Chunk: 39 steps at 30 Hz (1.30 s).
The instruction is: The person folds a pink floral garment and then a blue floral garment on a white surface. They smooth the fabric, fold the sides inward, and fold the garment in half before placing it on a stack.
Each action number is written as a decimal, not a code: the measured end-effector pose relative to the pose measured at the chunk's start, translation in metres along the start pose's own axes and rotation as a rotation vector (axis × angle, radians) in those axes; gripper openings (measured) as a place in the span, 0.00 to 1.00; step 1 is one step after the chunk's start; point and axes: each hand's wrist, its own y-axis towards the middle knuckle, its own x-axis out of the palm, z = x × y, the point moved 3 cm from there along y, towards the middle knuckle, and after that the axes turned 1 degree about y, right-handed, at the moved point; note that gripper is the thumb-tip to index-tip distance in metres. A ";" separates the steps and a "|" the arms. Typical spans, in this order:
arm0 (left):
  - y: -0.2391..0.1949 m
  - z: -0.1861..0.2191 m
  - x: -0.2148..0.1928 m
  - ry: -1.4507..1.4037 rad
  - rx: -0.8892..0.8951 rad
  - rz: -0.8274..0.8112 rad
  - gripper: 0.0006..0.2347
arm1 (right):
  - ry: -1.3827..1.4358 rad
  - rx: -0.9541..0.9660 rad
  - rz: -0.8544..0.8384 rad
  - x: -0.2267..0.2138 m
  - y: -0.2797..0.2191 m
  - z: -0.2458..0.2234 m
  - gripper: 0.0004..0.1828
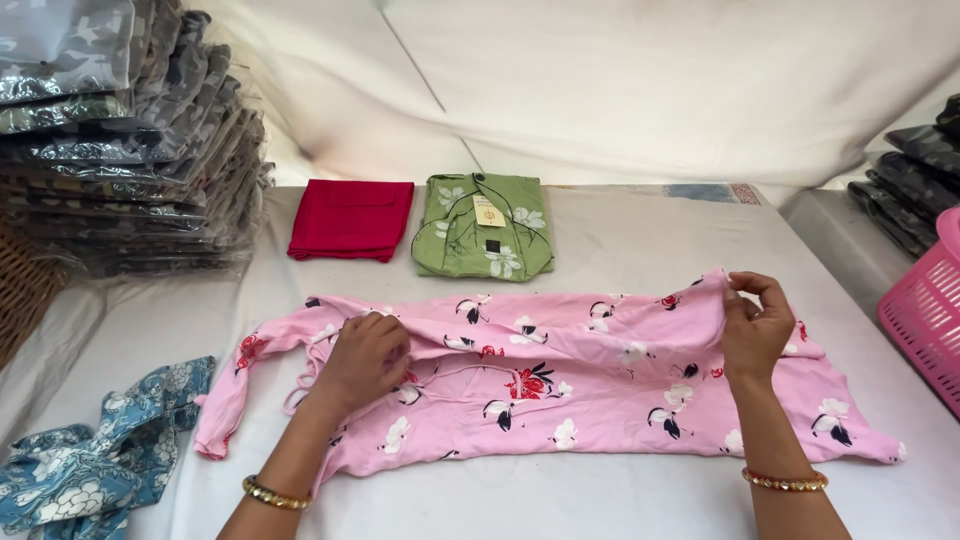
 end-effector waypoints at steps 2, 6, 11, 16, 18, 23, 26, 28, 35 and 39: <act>0.000 0.000 -0.009 -0.071 0.029 -0.058 0.06 | -0.089 0.069 0.003 -0.002 -0.001 0.008 0.10; 0.002 -0.003 -0.005 -0.162 0.079 -0.185 0.08 | -0.703 0.158 -0.179 -0.004 -0.001 0.018 0.13; 0.002 -0.023 0.013 -0.141 -0.120 -0.003 0.10 | -0.765 0.058 -0.507 -0.002 -0.001 0.030 0.13; -0.003 -0.031 0.025 -0.112 -0.141 0.112 0.10 | -0.546 0.098 -1.036 0.067 -0.062 -0.033 0.18; -0.007 -0.042 0.038 0.088 -0.198 -0.061 0.25 | -0.667 -0.125 -1.062 0.099 -0.087 -0.062 0.26; -0.017 -0.068 0.058 0.130 -0.271 -0.204 0.29 | -1.067 -0.465 -0.860 0.095 -0.083 -0.029 0.12; -0.016 -0.070 0.057 0.145 -0.281 -0.220 0.32 | -1.080 -0.479 -0.615 0.071 -0.059 -0.027 0.04; -0.012 -0.067 0.049 0.147 -0.295 -0.242 0.33 | -0.991 -0.522 -0.496 0.059 -0.047 -0.038 0.04; 0.020 -0.077 0.007 0.096 -0.368 -0.339 0.29 | -0.643 -0.104 -0.473 0.048 -0.026 -0.064 0.09; 0.030 -0.110 0.009 0.150 -0.425 -0.398 0.19 | -0.677 0.262 -0.663 0.047 -0.013 -0.091 0.19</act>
